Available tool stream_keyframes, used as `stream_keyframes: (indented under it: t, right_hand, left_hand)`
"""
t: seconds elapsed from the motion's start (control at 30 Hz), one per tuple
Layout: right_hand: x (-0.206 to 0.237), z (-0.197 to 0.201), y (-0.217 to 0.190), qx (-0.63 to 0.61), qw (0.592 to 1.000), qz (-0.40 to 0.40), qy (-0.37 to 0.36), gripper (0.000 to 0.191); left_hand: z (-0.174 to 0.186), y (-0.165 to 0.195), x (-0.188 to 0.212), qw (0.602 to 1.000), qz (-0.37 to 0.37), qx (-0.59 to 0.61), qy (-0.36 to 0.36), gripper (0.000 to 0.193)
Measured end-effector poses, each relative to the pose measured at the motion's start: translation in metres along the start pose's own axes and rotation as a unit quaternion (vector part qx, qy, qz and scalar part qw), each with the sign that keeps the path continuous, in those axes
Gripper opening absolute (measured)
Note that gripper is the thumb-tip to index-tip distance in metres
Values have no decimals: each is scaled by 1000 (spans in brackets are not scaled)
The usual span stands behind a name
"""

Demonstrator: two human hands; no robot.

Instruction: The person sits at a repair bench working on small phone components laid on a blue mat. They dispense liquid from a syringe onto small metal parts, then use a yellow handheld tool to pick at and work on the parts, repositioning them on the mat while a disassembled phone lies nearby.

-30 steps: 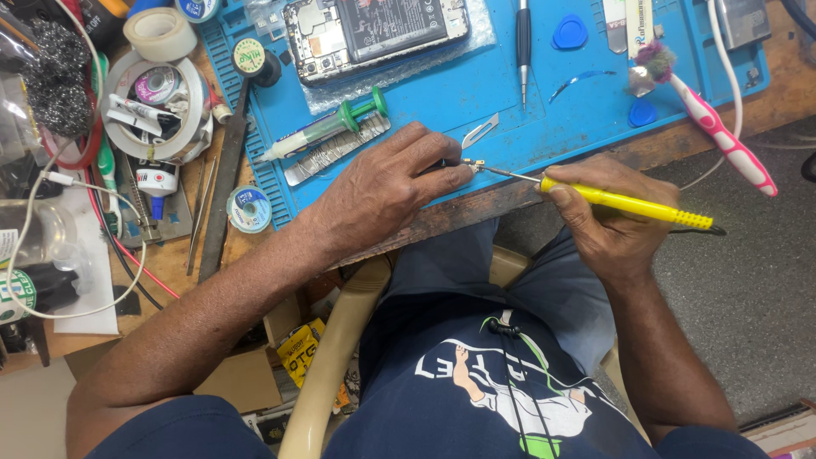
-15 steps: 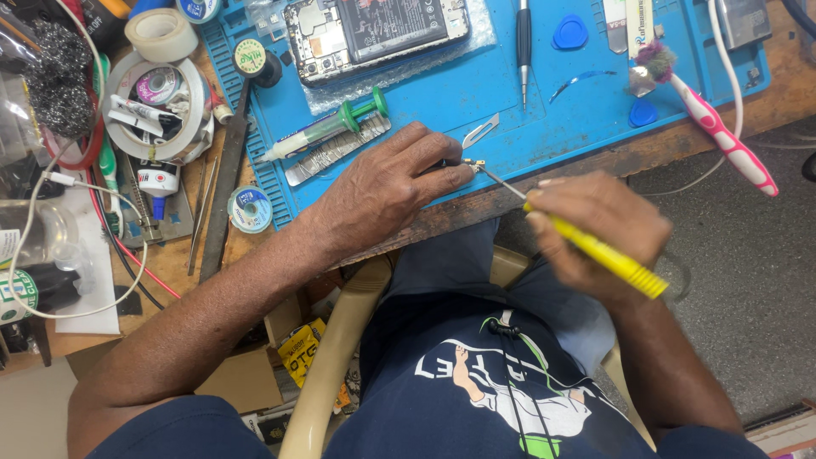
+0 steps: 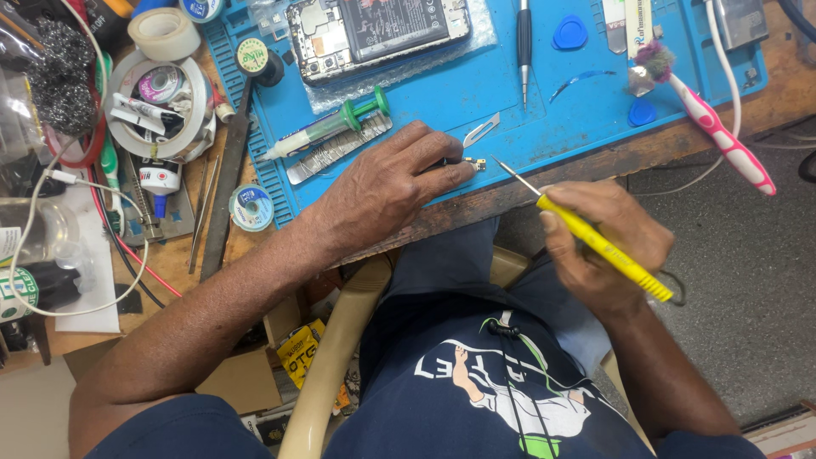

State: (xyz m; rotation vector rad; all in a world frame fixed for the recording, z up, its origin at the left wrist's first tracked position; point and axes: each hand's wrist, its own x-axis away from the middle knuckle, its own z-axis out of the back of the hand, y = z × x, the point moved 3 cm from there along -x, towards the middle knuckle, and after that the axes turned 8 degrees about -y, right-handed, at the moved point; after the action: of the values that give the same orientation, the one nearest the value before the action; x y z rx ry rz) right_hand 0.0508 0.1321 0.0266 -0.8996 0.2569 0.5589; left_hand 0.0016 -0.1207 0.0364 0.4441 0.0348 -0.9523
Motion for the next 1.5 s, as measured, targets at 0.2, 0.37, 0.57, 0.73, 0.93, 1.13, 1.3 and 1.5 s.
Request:
stream_keyframes:
  t: [0.2,0.37,0.57,0.73,0.93,1.13,1.3,1.5]
  right_hand:
    - [0,-3,0,-21,1000,-1,-18,23]
    - [-2,-4,-3,-10,1000,-1,-21,23]
    - [-3,-5,-2,-10,1000,5,-25,23]
    - [-3,-5,-4,-8,1000,9,-24,22]
    - [-2,-3,-3,-29,999,3,-26,22]
    - [0,-2,-1,-39,999,-20,-25,22]
    - [-1,-3,-3,-19,999,-13,-28,22]
    - [-1,-4,-1,-42,999,-16,-22,21]
  left_hand:
    - [0,0,0,1000,-1,0,-6,34]
    - [0,0,-1,1000,-5,-1,-4,35]
    - [0,-1,0,1000,-4,-4,-5,33]
    - [-1,-1,0,1000,-5,-3,1,32]
    - [-2,0,1,1000,-4,-6,1,30]
    - [-3,0,1,1000,-5,-14,0,31]
    - [-2,0,0,1000,-5,-10,1,32]
    - [-1,0,1,1000,-5,-9,0,33]
